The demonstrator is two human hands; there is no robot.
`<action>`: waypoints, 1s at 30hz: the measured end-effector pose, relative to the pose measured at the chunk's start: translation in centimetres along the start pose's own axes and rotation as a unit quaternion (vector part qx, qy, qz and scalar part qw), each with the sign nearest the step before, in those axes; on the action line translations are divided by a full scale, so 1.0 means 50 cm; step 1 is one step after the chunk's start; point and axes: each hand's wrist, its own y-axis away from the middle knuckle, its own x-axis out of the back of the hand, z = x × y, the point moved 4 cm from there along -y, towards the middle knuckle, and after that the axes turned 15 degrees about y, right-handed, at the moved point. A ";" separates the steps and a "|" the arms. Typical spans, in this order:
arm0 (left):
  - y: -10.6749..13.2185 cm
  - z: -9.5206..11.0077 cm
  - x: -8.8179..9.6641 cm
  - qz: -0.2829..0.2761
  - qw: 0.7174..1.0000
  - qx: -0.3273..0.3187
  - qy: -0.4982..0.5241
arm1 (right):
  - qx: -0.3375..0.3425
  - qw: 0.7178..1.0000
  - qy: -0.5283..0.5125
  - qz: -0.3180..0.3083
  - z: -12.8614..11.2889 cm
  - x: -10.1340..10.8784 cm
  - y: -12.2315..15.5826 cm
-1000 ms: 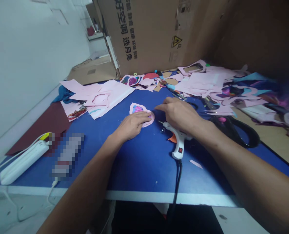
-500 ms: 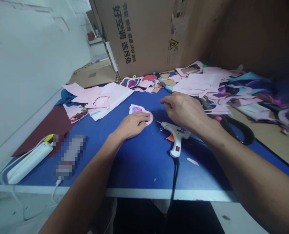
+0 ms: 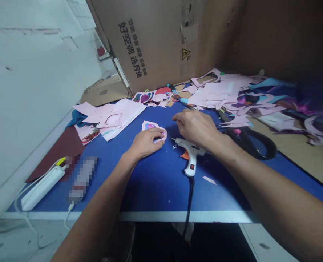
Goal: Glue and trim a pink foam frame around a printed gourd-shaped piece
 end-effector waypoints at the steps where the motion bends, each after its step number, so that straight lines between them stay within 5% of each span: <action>1: 0.002 -0.002 -0.002 0.004 1.000 0.000 0.004 | 0.003 1.000 0.001 -0.003 -0.001 0.000 0.001; 30: 0.005 -0.017 -0.019 0.048 0.997 0.010 0.057 | 0.013 0.999 -0.030 -0.023 -0.005 -0.020 -0.002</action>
